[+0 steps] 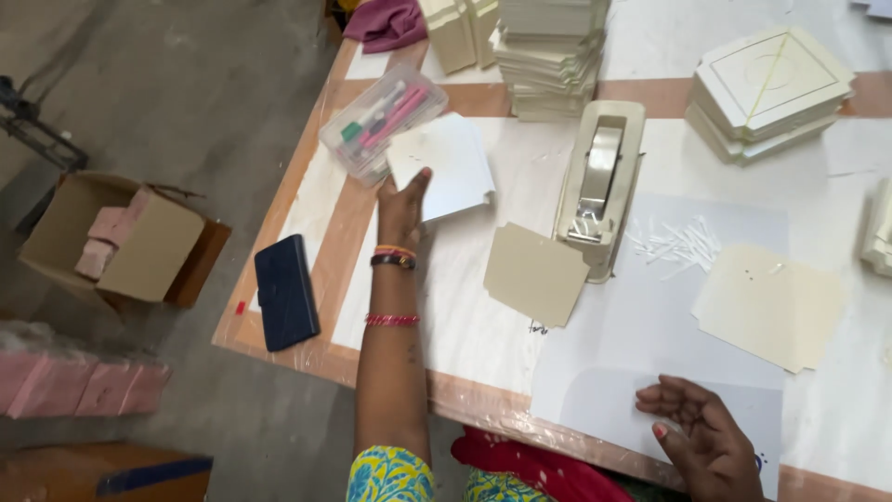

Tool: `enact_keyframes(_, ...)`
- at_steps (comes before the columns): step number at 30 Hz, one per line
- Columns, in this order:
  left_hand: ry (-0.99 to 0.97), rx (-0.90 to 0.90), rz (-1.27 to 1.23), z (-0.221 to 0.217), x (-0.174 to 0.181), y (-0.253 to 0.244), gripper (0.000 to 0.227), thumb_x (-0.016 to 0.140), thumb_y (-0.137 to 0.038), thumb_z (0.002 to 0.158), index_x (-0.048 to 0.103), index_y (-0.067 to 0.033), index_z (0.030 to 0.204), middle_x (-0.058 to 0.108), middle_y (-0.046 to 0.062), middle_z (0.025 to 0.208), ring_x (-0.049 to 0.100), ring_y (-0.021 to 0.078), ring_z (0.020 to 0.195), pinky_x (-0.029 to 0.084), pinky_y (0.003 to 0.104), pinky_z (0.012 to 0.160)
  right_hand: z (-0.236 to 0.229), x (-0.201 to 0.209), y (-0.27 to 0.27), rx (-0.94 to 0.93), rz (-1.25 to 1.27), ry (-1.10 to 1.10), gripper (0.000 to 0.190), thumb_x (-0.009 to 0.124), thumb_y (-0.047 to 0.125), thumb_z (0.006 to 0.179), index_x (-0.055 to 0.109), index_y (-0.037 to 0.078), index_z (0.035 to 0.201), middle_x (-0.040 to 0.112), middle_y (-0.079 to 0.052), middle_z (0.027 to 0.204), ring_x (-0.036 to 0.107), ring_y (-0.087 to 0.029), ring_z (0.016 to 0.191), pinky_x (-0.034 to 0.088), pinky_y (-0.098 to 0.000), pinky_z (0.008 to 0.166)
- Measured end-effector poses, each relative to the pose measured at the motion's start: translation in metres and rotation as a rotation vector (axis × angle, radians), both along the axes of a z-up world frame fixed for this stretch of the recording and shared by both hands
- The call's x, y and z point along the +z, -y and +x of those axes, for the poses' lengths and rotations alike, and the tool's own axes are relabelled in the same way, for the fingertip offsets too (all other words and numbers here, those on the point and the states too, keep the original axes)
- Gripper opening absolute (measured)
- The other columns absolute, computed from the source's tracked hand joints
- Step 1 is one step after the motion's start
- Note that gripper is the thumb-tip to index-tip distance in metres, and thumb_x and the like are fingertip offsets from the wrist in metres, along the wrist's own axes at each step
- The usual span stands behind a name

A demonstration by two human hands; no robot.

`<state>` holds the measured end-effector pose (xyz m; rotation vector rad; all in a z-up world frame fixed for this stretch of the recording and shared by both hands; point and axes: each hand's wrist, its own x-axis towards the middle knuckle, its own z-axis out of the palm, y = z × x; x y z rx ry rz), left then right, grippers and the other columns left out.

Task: The person assembles paper components by hand, folding and aligning small white cards and securing them with thin white strips.

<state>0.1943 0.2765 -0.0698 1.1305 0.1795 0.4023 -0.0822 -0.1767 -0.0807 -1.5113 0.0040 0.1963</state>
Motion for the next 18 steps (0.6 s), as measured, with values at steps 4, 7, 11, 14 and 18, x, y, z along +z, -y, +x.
enact_keyframes(4,-0.401,-0.14,0.196,0.027,-0.038,0.003,0.054,0.087,-0.013,0.085,0.061,0.0124,0.125,0.068,0.019,0.115,0.062,0.02,0.094,0.052,0.029,0.076,-0.015,0.0,0.013,-0.08,-0.034,-0.114,0.046,0.059,-0.006,0.087,0.055,-0.005,0.133,0.071,-0.021,0.12,0.066,-0.03,0.121,0.05,-0.045,0.105)
enact_keyframes(7,-0.498,-0.136,0.642,0.043,-0.054,0.004,0.059,0.088,-0.034,0.08,0.072,0.0116,0.113,0.075,0.019,0.107,0.072,0.0229,0.087,0.055,0.037,0.074,-0.02,0.013,0.038,-0.178,-0.098,-0.113,0.036,0.061,-0.003,0.089,0.063,-0.006,0.125,0.074,-0.018,0.115,0.068,-0.027,0.117,0.051,-0.0403,0.103)
enact_keyframes(11,-0.614,0.11,1.224,0.033,-0.039,0.012,0.085,0.089,-0.059,0.067,0.065,0.0017,0.122,0.072,0.022,0.112,0.069,0.0377,0.103,0.055,0.046,0.087,-0.015,0.049,0.093,-0.42,-0.328,-0.043,0.026,0.063,0.001,0.096,0.066,-0.004,0.121,0.074,-0.012,0.114,0.066,-0.02,0.102,0.052,-0.0304,0.083)
enact_keyframes(14,-0.335,0.219,1.565,0.041,-0.103,-0.065,0.066,0.086,-0.057,0.08,0.061,-0.0077,0.116,0.072,0.018,0.112,0.068,0.0361,0.105,0.054,0.046,0.092,-0.007,0.049,0.155,-0.592,-0.608,0.118,0.02,0.066,0.004,0.102,0.066,-0.004,0.121,0.072,-0.011,0.117,0.067,-0.018,0.104,0.055,-0.0265,0.087)
enact_keyframes(18,0.114,0.022,0.691,-0.069,0.017,-0.02,0.044,0.067,0.011,0.107,0.05,0.0025,0.146,0.064,0.01,0.126,0.065,0.0159,0.119,0.056,0.03,0.109,-0.006,0.067,0.232,-0.671,-0.98,0.385,0.032,0.08,0.011,0.107,0.06,-0.006,0.126,0.064,-0.017,0.126,0.068,-0.023,0.122,0.056,-0.0282,0.11)
